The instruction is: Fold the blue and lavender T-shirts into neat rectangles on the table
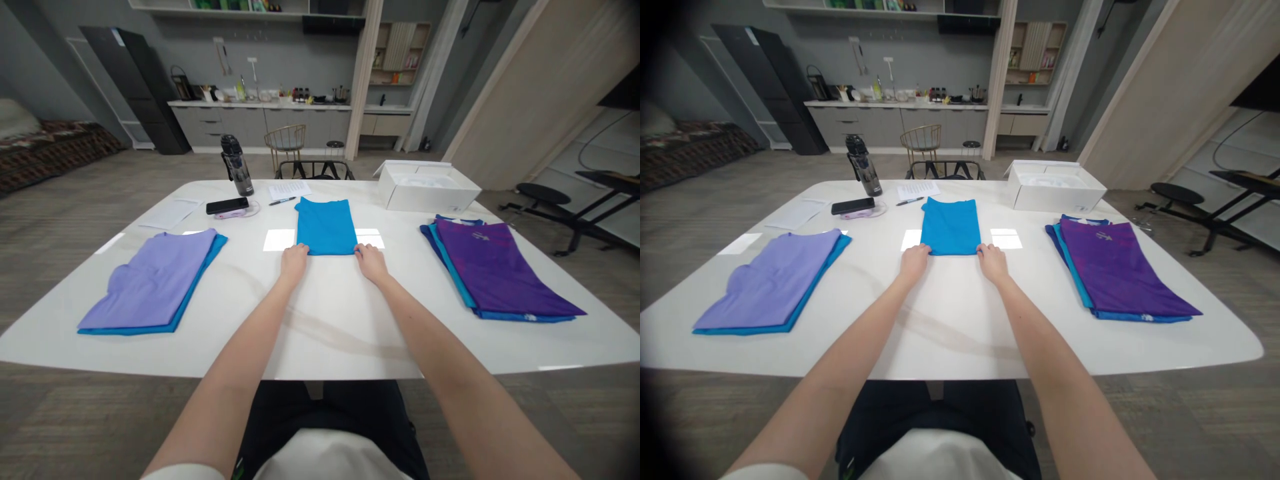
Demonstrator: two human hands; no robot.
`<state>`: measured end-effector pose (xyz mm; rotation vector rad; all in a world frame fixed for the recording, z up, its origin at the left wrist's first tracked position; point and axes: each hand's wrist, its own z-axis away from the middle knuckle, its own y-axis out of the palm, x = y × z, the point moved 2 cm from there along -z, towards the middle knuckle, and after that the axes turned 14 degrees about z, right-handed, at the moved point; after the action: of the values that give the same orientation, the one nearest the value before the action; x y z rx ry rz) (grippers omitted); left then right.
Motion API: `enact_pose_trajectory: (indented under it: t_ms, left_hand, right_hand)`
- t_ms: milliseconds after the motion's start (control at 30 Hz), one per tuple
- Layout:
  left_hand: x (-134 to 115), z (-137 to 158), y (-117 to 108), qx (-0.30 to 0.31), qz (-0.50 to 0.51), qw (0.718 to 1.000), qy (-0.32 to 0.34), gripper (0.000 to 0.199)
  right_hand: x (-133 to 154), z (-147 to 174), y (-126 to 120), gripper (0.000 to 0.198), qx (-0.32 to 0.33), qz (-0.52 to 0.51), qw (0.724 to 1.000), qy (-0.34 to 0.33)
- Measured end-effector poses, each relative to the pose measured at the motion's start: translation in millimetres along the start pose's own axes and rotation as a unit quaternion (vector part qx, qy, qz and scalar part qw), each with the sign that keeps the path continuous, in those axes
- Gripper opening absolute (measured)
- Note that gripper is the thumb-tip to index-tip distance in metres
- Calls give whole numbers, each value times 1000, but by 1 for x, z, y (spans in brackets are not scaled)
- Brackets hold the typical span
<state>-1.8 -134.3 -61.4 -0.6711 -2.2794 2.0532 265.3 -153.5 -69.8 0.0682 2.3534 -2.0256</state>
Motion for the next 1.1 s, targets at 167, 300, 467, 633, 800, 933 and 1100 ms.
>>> enact_pose_trajectory:
  t_ms: [167,300,467,633,800,933,1100]
  left_hand:
    - [-4,3,-13,32,-12,999,33,39]
    - [-5,23,-25,54,-25,996,62,41]
    - [-2,67,-32,74,-21,994,83,40]
    - [-8,117,-40,96,-28,990,103,38]
    - [-22,155,-49,117,-29,988,99,33]
    - [-26,172,-49,103,-7,991,87,33]
    - [-23,182,-45,89,23,992,84,31]
  right_hand:
    - [3,13,-11,32,34,-4,999,-11]
    - [5,39,-21,32,49,-10,999,-19]
    - [9,87,-31,31,45,1,998,-35]
    - [8,130,-39,28,43,0,997,-61]
    - [3,162,-40,27,35,-47,995,-75]
    - [0,179,-41,28,29,-61,994,-83]
    - [-5,179,-48,27,43,-86,990,-103]
